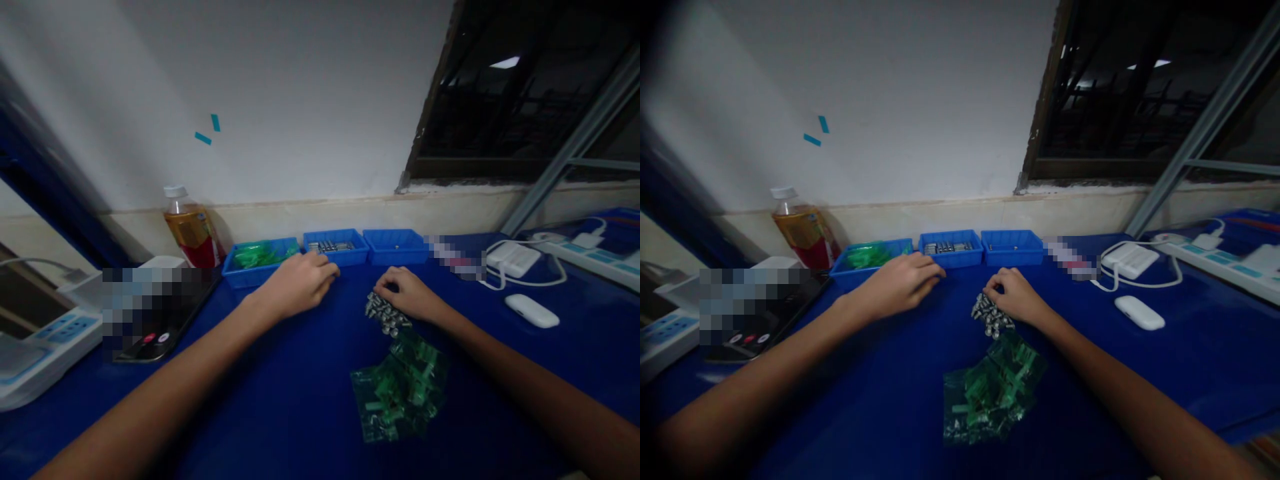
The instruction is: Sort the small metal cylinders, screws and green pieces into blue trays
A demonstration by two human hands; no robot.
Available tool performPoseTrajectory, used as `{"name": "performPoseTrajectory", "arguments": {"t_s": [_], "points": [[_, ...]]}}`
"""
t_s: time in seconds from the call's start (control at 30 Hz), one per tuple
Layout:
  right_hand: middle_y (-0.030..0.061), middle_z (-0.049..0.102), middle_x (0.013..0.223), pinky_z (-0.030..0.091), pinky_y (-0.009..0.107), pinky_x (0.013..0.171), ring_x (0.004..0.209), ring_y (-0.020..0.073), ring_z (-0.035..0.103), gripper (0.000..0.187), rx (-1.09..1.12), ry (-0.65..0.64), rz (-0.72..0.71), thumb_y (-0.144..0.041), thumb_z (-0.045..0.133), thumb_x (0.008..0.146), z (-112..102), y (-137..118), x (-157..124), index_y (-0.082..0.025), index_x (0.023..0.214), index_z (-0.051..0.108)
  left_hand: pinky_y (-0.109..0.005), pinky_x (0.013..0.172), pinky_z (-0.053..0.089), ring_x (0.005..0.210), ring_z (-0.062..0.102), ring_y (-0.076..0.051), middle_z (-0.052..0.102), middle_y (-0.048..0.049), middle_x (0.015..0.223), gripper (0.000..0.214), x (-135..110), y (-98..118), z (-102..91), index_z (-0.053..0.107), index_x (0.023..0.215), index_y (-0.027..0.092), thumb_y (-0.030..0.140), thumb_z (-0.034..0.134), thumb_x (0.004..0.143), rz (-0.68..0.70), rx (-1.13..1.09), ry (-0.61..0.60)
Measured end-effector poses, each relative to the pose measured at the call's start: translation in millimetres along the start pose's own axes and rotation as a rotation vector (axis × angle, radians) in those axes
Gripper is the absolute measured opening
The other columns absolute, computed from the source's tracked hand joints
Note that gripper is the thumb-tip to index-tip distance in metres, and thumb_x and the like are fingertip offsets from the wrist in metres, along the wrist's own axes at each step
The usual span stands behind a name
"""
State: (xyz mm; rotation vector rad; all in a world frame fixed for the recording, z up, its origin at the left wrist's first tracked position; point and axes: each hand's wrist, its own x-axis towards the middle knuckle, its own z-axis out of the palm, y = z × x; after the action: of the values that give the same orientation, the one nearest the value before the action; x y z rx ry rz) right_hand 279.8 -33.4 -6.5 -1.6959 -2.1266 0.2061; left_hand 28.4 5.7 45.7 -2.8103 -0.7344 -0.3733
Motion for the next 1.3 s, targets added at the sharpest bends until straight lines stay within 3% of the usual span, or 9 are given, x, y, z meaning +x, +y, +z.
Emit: {"name": "performPoseTrajectory", "arguments": {"t_s": [0.17, 0.4, 0.57, 0.67, 0.83, 1.1, 1.3], "points": [[0.0046, 0.063, 0.078, 0.04, 0.033, 0.075, 0.08, 0.0195, 0.054, 0.018, 0.043, 0.078, -0.041, -0.026, 0.054, 0.082, 13.7, -15.7, -4.5, -0.019, 0.072, 0.067, -0.033, 0.076, 0.046, 0.088, 0.058, -0.021, 0.063, -0.0059, 0.094, 0.02, 4.1, 31.6, 36.2, 0.059, 0.101, 0.02, 0.026, 0.043, 0.091, -0.021, -0.154, -0.021], [0.0042, 0.062, 0.077, 0.039, 0.034, 0.076, 0.082, 0.0188, 0.052, 0.014, 0.1, 0.098, -0.197, -0.021, 0.056, 0.081, 18.1, -30.6, -12.4, -0.019, 0.07, 0.065, -0.032, 0.08, 0.046, 0.09, 0.057, -0.02, 0.063, -0.0042, 0.095, 0.014, 3.9, 37.0, 55.4, 0.059, 0.098, 0.02, 0.024, 0.05, 0.087, -0.132, -0.344, 0.046], [0.0037, 0.062, 0.078, 0.039, 0.032, 0.073, 0.08, 0.0185, 0.052, 0.006, 0.088, 0.122, -0.18, -0.021, 0.057, 0.08, 16.4, -32.9, -13.7, -0.018, 0.08, 0.062, -0.033, 0.082, 0.044, 0.09, 0.054, -0.02, 0.063, -0.003, 0.095, 0.009, 2.1, 38.1, 59.4, 0.059, 0.092, 0.021, 0.026, 0.054, 0.085, -0.162, -0.357, 0.089], [0.0035, 0.063, 0.081, 0.038, 0.032, 0.073, 0.081, 0.0188, 0.052, 0.013, 0.041, 0.12, -0.205, -0.025, 0.059, 0.079, 16.2, -34.5, -13.6, -0.018, 0.09, 0.062, -0.032, 0.081, 0.043, 0.089, 0.054, -0.019, 0.063, -0.0032, 0.094, 0.011, 1.1, 37.9, 61.0, 0.06, 0.089, 0.021, 0.024, 0.05, 0.088, -0.158, -0.333, 0.086], [0.0035, 0.064, 0.073, 0.038, 0.032, 0.073, 0.075, 0.0182, 0.054, 0.011, 0.0, 0.12, -0.199, -0.021, 0.055, 0.078, 14.3, -39.9, -12.2, -0.018, 0.072, 0.064, -0.033, 0.081, 0.041, 0.092, 0.054, -0.02, 0.064, -0.0036, 0.096, 0.013, -0.2, 38.9, 59.4, 0.06, 0.093, 0.02, 0.026, 0.05, 0.088, -0.161, -0.334, 0.1], [0.003, 0.067, 0.075, 0.045, 0.029, 0.065, 0.069, 0.016, 0.061, 0.011, 0.54, 0.274, -0.121, -0.023, 0.053, 0.075, 3.7, -58.2, -15.2, -0.017, 0.076, 0.063, -0.035, 0.079, 0.039, 0.093, 0.055, -0.021, 0.065, -0.0031, 0.095, 0.022, -3.8, 49.3, 44.6, 0.056, 0.099, 0.02, 0.037, 0.055, 0.086, -0.205, -0.308, 0.255], [0.0049, 0.069, 0.078, 0.05, 0.032, 0.069, 0.073, 0.018, 0.064, 0.015, 0.722, 0.318, -0.129, -0.031, 0.058, 0.074, 12.8, -61.4, -16.5, -0.017, 0.077, 0.064, -0.035, 0.078, 0.038, 0.093, 0.055, -0.021, 0.065, -0.0039, 0.096, 0.019, -6.4, 51.6, 42.6, 0.055, 0.102, 0.02, 0.033, 0.05, 0.089, -0.217, -0.267, 0.318]]}}
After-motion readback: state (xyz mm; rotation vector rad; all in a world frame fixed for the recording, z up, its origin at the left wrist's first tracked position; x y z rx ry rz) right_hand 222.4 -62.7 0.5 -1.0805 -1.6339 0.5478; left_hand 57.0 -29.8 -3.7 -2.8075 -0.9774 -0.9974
